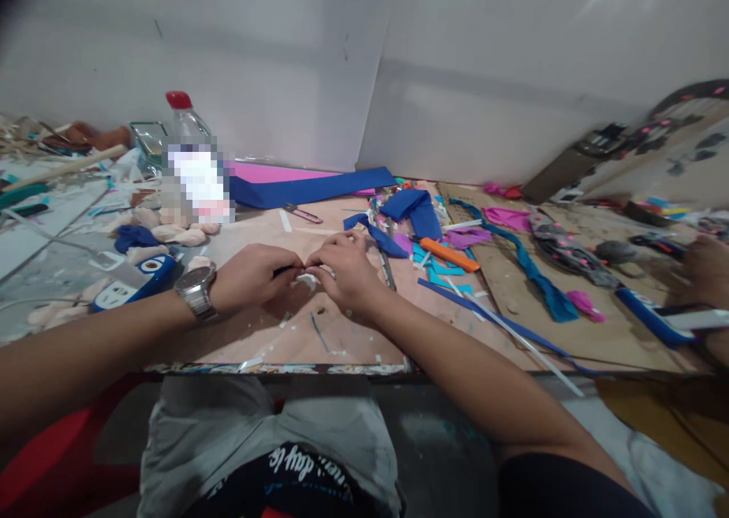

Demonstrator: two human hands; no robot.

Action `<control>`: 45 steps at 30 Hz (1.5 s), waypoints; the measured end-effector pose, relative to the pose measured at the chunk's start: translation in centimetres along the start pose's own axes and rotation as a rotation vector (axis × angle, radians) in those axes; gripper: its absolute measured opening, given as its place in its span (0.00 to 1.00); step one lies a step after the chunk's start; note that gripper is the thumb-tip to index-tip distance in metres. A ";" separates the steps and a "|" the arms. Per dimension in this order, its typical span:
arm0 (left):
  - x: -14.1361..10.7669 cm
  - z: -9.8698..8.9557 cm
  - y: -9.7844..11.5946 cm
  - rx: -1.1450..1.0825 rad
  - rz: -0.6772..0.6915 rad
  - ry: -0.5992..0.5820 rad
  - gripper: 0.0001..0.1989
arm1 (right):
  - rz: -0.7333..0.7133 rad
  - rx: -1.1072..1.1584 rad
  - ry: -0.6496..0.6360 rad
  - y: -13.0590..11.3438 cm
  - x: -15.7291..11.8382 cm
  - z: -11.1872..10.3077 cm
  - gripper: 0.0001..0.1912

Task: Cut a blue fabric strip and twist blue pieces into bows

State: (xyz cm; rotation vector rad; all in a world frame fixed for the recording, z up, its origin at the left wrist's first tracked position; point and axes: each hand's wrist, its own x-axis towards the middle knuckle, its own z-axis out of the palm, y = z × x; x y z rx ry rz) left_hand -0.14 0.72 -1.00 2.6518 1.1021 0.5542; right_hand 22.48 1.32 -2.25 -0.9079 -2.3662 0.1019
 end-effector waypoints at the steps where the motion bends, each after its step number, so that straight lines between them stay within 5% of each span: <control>1: 0.0 0.1 -0.1 0.020 0.020 0.008 0.17 | 0.006 0.002 -0.005 -0.1 0.0 0.0 0.02; 8: -0.1 0.4 -0.1 -0.041 0.015 0.069 0.14 | 0.024 0.023 -0.039 -0.5 0.3 -0.1 0.04; 28: 0.1 0.0 0.0 -0.222 -0.069 0.001 0.14 | 0.021 0.005 -0.023 0.4 0.2 -0.1 0.04; 45: 0.0 0.6 -0.3 -0.005 -0.070 -0.051 0.13 | 0.061 0.057 -0.126 0.1 0.2 0.1 0.07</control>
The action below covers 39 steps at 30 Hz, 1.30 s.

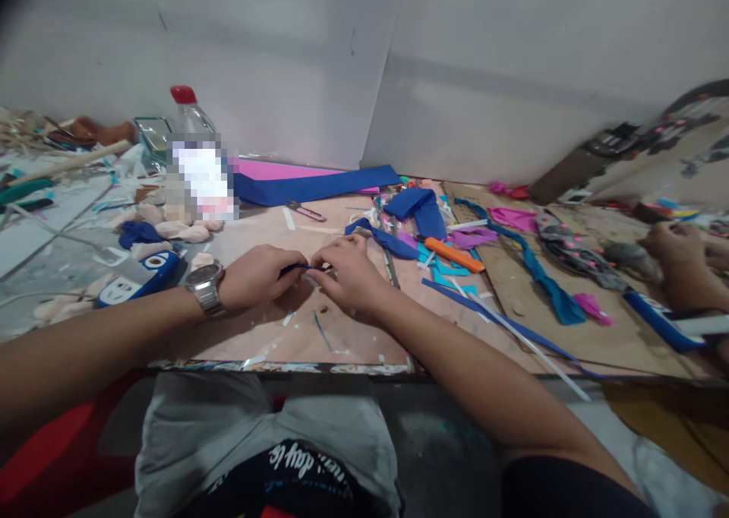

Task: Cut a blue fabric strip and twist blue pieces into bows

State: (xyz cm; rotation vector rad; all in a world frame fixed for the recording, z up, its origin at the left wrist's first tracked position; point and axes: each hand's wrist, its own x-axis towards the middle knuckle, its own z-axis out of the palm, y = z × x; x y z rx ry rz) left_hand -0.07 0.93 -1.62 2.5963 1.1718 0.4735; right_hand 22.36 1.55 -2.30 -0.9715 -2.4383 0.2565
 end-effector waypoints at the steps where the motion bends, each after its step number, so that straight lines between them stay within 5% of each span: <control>1: 0.0 -0.1 0.0 -0.026 0.000 0.003 0.13 | 0.004 -0.005 0.012 0.1 0.0 0.0 0.06; 6: 0.2 -0.5 0.2 -0.345 -0.016 -0.016 0.13 | -0.008 0.000 0.050 0.4 0.0 0.0 0.05; 11: 0.3 -0.7 0.2 -0.736 -0.222 -0.192 0.18 | -0.010 0.015 0.045 0.5 -0.1 0.0 0.05; 22: 0.4 -0.8 0.3 -1.074 -0.378 -0.298 0.16 | -0.027 0.064 0.058 0.0 -0.2 -0.4 0.10; 32: 0.2 -1.1 0.4 -0.777 -0.367 -0.268 0.16 | -0.071 0.082 0.121 0.1 -0.2 -0.4 0.08; 39: 0.3 -1.1 0.3 -0.474 -0.125 -0.115 0.14 | 0.002 0.073 0.114 0.5 -0.2 0.1 0.09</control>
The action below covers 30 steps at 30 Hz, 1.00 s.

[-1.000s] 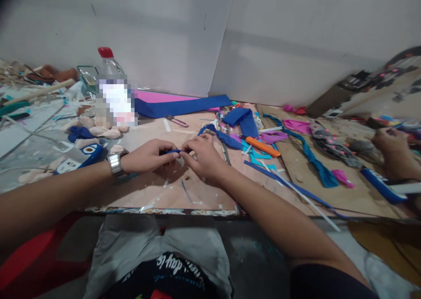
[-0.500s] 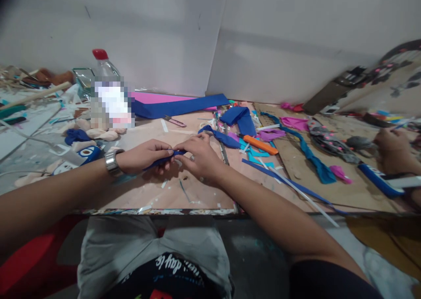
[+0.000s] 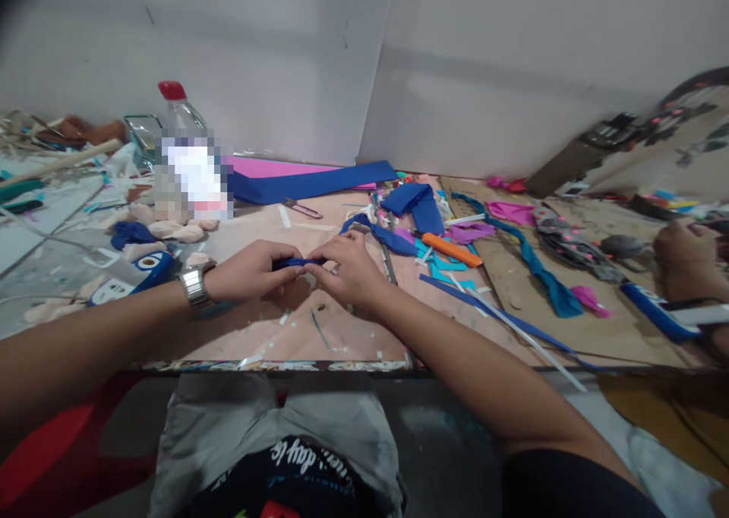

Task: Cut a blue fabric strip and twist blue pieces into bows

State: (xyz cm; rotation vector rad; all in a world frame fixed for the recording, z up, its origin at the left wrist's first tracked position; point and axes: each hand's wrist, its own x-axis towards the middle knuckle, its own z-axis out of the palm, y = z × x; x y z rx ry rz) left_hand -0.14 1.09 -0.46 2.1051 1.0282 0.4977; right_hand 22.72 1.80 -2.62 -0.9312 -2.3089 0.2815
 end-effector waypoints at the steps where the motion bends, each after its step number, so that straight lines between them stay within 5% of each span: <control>1: 0.0 0.0 0.1 0.008 0.002 -0.004 0.14 | -0.001 -0.001 -0.005 0.0 0.0 0.0 0.09; 9: -0.2 0.0 0.3 -0.241 -0.185 -0.132 0.15 | -0.002 0.002 0.007 -0.3 0.0 0.0 0.08; 19: 0.2 0.1 -0.2 -0.822 -0.338 -0.244 0.17 | -0.067 0.015 0.060 -0.7 0.1 -0.5 0.09; 30: 0.2 -0.3 0.5 -0.905 -0.436 -0.233 0.13 | -0.124 -0.044 0.033 -1.2 0.2 -1.2 0.09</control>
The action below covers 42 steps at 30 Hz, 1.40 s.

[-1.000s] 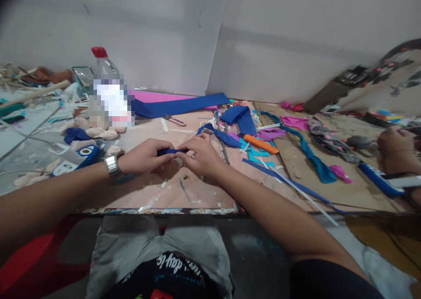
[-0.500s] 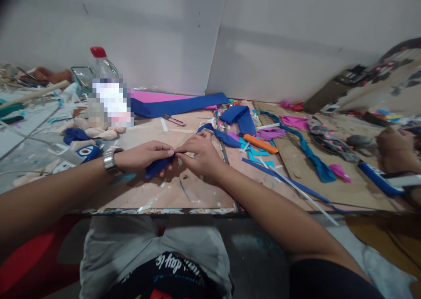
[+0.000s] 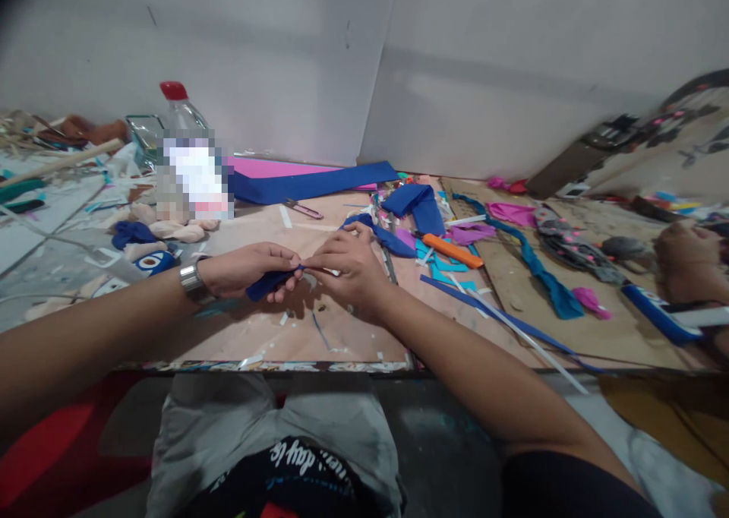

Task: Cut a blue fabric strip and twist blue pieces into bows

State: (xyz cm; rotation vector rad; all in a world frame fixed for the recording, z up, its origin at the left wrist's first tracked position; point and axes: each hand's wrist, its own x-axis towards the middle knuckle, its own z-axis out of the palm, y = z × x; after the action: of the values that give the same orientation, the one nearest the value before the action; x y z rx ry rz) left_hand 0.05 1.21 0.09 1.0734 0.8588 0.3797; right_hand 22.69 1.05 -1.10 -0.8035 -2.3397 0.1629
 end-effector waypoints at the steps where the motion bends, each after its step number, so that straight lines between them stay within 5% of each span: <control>1: 0.0 0.0 0.0 0.001 -0.012 -0.006 0.13 | -0.004 0.001 -0.003 0.0 0.0 -0.1 0.09; 8: 0.2 -0.3 -0.3 0.115 0.024 0.033 0.12 | -0.002 -0.004 -0.034 0.2 0.1 0.0 0.10; 14: 0.2 0.0 -1.0 0.907 0.490 0.336 0.13 | 0.092 0.008 0.034 0.6 -0.2 0.8 0.06; 18: 0.0 0.2 -1.2 1.176 0.602 0.423 0.13 | 0.136 0.050 0.060 0.5 -0.2 0.8 0.06; 26: 0.4 -0.2 -1.7 1.411 0.692 0.419 0.17 | 0.185 0.118 0.074 0.0 0.0 0.9 0.10; 42: 0.3 -0.2 -1.3 1.438 0.664 0.384 0.16 | 0.064 0.032 0.012 1.1 -0.2 1.2 0.05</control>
State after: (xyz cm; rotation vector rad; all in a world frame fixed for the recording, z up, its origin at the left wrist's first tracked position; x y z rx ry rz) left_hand -0.09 0.89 -1.25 2.7173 1.0910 0.5230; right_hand 22.60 1.97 -2.47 -0.8622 -2.2960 0.2217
